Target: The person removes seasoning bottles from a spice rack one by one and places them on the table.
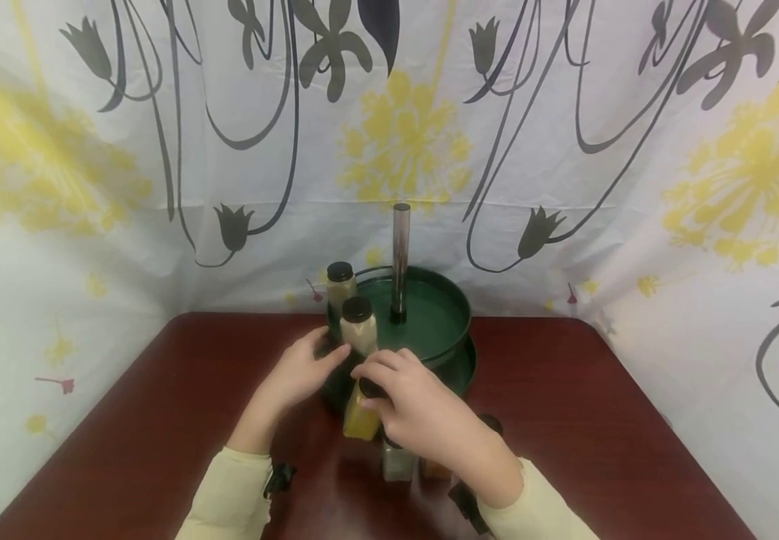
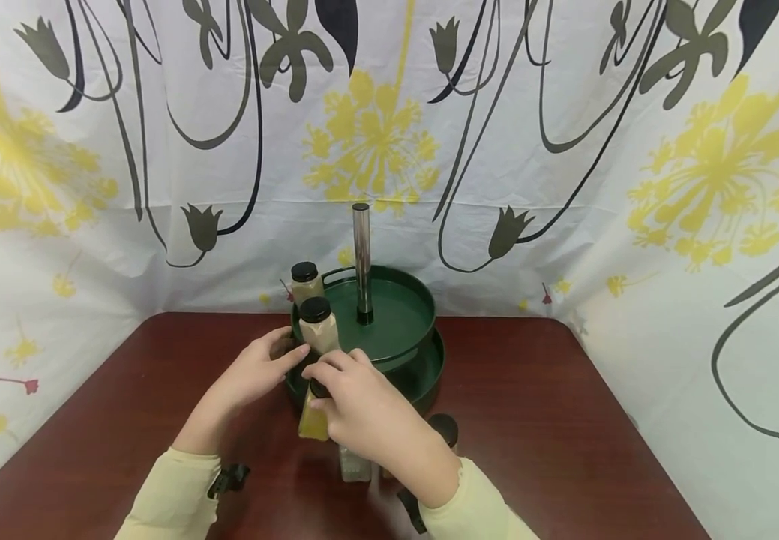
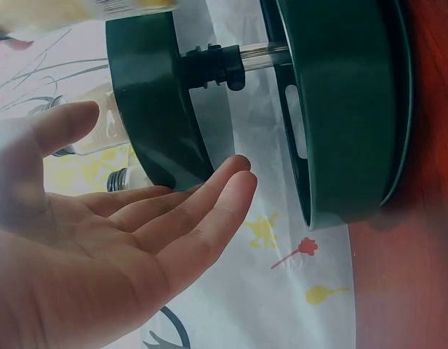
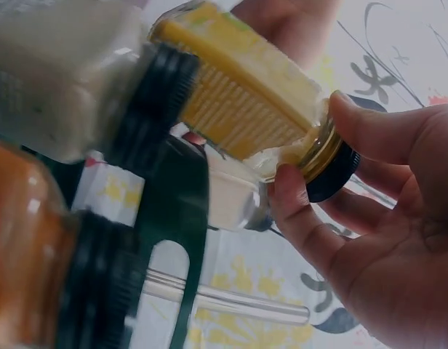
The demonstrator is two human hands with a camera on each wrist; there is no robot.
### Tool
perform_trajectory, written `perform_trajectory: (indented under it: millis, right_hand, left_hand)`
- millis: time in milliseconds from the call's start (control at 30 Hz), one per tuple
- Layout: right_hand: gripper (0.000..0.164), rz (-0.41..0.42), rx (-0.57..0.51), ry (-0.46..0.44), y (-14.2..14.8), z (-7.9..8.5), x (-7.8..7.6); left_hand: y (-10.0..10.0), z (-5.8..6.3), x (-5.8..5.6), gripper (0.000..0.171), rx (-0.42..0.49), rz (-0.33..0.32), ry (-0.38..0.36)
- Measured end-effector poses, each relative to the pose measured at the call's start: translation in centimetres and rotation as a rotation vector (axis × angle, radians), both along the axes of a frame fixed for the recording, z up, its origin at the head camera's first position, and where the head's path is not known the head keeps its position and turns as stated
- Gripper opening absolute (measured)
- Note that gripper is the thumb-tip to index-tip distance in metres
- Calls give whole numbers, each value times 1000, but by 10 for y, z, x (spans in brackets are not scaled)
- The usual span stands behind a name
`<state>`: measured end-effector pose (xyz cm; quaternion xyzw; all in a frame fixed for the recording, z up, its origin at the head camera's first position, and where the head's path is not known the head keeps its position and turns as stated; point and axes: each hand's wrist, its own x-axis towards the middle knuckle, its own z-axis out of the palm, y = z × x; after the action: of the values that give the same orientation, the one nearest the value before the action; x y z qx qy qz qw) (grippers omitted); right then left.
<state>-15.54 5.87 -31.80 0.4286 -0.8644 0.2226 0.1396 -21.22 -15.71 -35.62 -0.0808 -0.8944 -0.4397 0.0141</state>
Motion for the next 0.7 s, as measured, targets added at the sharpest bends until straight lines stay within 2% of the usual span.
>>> perform_trajectory:
  millis: [200, 533, 700]
  right_hand:
    - [28, -22, 60, 6, -6, -12, -4]
    - [29, -52, 226, -122, -16, -27, -8]
    - [31, -64, 287, -132, -19, -32, -9]
  left_hand:
    - [0, -2, -1, 72, -2, 6, 4]
    - [-2, -1, 0, 72, 2, -3, 0]
    - [-5, 0, 0, 70, -11, -10, 12]
